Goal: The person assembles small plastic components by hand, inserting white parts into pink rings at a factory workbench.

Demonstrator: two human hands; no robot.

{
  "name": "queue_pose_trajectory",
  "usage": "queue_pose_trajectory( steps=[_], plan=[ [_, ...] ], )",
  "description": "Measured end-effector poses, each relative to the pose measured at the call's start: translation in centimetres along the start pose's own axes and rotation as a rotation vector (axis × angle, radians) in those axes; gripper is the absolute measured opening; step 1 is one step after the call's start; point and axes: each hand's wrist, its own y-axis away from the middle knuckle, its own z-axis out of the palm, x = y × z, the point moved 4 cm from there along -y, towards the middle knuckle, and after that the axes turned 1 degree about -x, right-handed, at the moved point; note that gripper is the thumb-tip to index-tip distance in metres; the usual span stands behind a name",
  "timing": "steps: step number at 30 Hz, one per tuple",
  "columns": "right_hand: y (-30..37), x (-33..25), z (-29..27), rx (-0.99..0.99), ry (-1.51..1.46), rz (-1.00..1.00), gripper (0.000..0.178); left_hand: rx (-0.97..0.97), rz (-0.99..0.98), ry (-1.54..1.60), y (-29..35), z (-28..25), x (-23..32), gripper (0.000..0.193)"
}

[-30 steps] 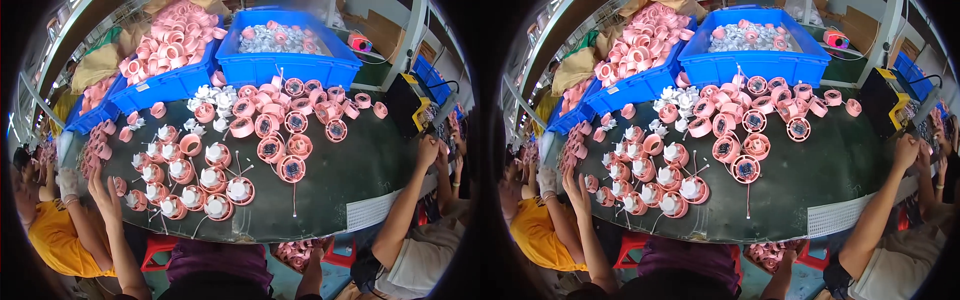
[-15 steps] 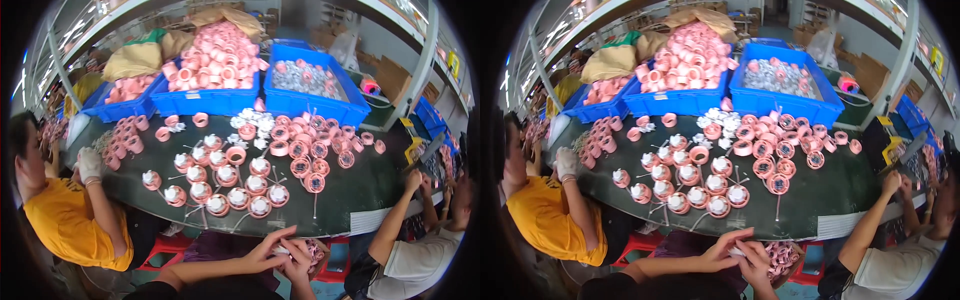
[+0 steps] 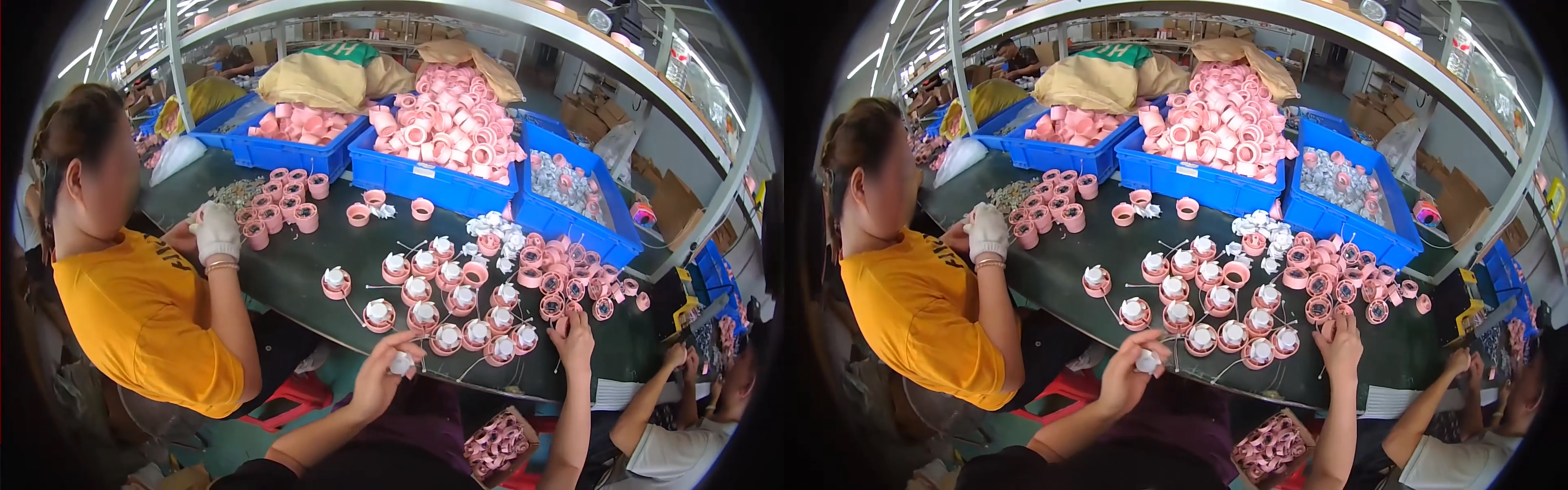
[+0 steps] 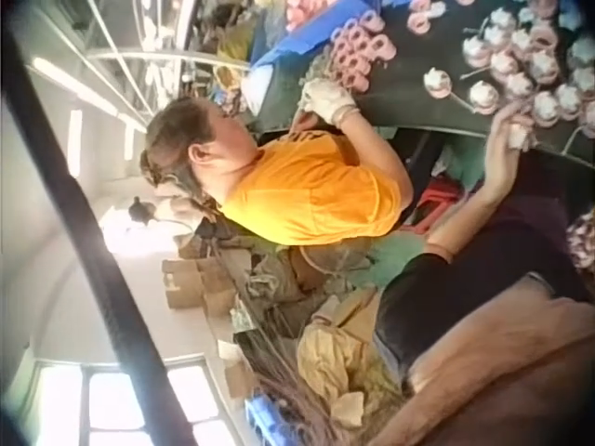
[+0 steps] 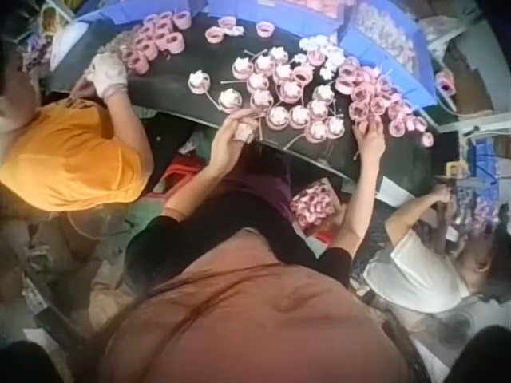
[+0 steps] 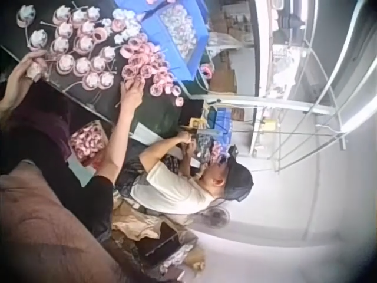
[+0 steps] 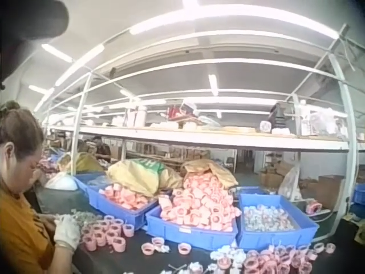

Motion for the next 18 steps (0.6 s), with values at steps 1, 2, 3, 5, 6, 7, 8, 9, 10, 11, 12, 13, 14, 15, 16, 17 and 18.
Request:
queue_pose_trajectory(
  steps=[1,2,3,5,6,7,8,9,10,11,12,13,14,15,16,17,18],
  plan=[
    [-0.3,-0.3,-0.3,-0.055,0.004,-0.012,0.06,-0.015,-0.01,0.057,0.1,-0.5,0.6,0.037],
    [-0.2,-0.4,-0.5,-0.11,0.009,-0.02,0.059,-0.042,0.0,0.044,0.3,-0.7,1.1,0.039],
    [-0.1,-0.8,-0.7,-0.145,0.071,-0.055,0.062,-0.074,0.011,0.028,0.2,-0.8,1.7,0.041],
    [0.5,-0.9,-0.7,-0.202,0.06,-0.06,0.064,-0.085,0.01,0.027,-0.2,-1.0,2.3,0.043],
    [0.4,-0.4,-0.8,-0.278,0.021,-0.113,0.066,-0.08,-0.029,0.106,-0.4,-1.4,2.3,0.043],
    [0.5,-0.2,-1.2,-0.214,-0.019,-0.149,0.066,-0.075,-0.069,0.185,-0.5,-1.7,2.2,0.042],
    [0.7,-0.2,-1.6,-0.15,-0.058,-0.184,0.066,-0.089,-0.058,0.169,-0.7,-2.0,2.2,0.038],
    [0.7,-0.9,-2.5,-0.117,-0.121,-0.113,0.061,-0.081,-0.068,0.176,-0.9,-2.5,1.8,0.038],
    [0.8,-1.8,-3.8,-0.006,-0.113,-0.07,0.057,-0.099,-0.068,0.244,-1.1,-2.7,1.6,0.035],
    [1.2,-3.0,-5.1,0.106,-0.104,-0.027,0.053,-0.116,-0.068,0.311,-1.1,-2.8,1.4,0.033],
    [1.5,-4.7,-6.0,0.223,-0.159,0.01,0.052,-0.007,-0.066,0.315,-1.0,-2.7,1.3,0.028],
    [2.3,-6.0,-6.3,0.23,-0.303,0.037,0.055,0.006,-0.071,0.322,-1.0,-2.0,1.2,0.028],
    [3.5,-7.3,-5.3,0.158,-0.703,0.099,0.056,0.033,-0.065,0.276,-1.1,-1.5,1.2,0.027],
    [4.6,-11.1,-5.3,0.09,-1.079,0.002,0.058,0.063,-0.06,0.224,-1.1,-1.4,0.9,0.026],
    [5.7,-14.3,-4.9,0.062,-1.1,-0.168,0.06,-0.008,-0.032,0.235,-0.8,-1.1,0.8,0.026],
    [6.4,-16.8,-4.6,-0.045,-0.984,-0.365,0.058,0.004,-0.049,0.235,-0.7,-0.6,0.8,0.026],
    [7.0,-18.9,-4.3,-0.107,-1.026,-0.477,0.063,-0.028,-0.046,0.16,-0.5,0.6,1.3,0.027]
  ],
)
